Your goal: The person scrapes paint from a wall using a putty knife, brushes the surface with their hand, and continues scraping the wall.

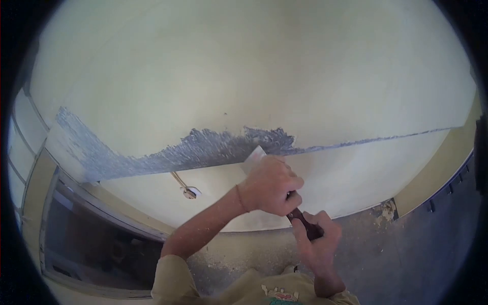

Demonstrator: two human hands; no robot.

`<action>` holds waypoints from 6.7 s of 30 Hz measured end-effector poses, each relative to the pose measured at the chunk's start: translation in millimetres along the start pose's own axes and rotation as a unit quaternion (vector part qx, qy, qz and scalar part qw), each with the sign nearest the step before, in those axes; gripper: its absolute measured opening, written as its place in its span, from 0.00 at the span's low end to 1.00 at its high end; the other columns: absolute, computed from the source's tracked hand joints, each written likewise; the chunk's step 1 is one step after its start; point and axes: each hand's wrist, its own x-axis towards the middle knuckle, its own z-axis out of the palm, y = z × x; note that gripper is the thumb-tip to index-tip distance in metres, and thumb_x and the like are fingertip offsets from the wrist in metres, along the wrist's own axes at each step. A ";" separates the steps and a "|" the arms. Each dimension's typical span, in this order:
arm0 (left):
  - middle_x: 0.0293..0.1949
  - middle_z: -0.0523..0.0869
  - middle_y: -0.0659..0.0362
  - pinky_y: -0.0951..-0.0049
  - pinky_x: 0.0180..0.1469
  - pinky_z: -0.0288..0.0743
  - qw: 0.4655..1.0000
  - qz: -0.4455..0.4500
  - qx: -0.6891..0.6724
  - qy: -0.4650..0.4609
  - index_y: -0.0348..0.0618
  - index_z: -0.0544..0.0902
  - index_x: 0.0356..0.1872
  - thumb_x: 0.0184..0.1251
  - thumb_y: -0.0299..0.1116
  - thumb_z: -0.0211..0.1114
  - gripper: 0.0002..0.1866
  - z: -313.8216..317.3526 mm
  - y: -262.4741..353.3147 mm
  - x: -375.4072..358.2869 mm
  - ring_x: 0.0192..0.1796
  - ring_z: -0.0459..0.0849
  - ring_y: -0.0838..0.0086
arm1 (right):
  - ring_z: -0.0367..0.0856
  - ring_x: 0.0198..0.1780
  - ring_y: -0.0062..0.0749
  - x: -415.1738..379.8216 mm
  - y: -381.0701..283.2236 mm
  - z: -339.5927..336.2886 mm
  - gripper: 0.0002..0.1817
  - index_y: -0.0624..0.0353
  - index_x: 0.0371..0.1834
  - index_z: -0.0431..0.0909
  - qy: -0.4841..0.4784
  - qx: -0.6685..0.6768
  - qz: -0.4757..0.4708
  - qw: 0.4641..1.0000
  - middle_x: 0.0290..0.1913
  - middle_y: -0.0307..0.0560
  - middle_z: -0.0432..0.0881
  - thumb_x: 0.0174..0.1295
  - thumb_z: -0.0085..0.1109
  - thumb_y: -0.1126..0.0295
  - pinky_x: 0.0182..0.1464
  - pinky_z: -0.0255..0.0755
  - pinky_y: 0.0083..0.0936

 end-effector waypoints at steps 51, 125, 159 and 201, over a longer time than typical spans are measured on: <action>0.13 0.74 0.56 0.61 0.30 0.67 1.000 0.006 -0.010 -0.005 0.46 0.70 0.11 0.36 0.35 0.63 0.10 -14.7 1.8 -0.8 0.19 0.72 0.58 | 0.68 0.20 0.13 -11.7 -11.5 3.2 0.13 0.63 0.24 0.70 0.031 0.006 -0.003 1.000 0.15 0.43 0.72 0.56 0.67 0.75 0.21 0.65 0.21; 0.10 0.72 0.60 0.67 0.30 0.65 0.992 0.014 0.046 -0.114 0.48 0.69 0.10 0.39 0.37 0.62 0.11 -41.4 -29.7 -20.2 0.18 0.73 0.66 | 0.71 0.18 0.17 -3.8 17.0 78.6 0.13 0.60 0.27 0.64 0.037 0.218 0.095 0.971 0.20 0.47 0.78 0.61 0.61 0.81 0.17 0.63 0.18; 0.09 0.71 0.56 0.63 0.28 0.65 0.988 0.007 0.035 -0.150 0.47 0.71 0.08 0.35 0.36 0.62 0.10 -27.7 -21.0 -22.8 0.17 0.72 0.60 | 0.70 0.18 0.15 -18.9 14.4 72.5 0.14 0.60 0.26 0.63 0.041 0.241 0.152 0.958 0.20 0.44 0.78 0.63 0.59 0.80 0.17 0.59 0.16; 0.10 0.70 0.59 0.67 0.31 0.67 0.995 -0.017 0.036 0.088 0.49 0.68 0.08 0.32 0.33 0.61 0.09 -70.6 -41.1 -64.6 0.17 0.72 0.63 | 0.67 0.24 0.10 5.3 -19.9 105.3 0.18 0.60 0.22 0.63 -0.017 0.042 0.049 0.998 0.17 0.39 0.72 0.58 0.67 0.75 0.22 0.62 0.18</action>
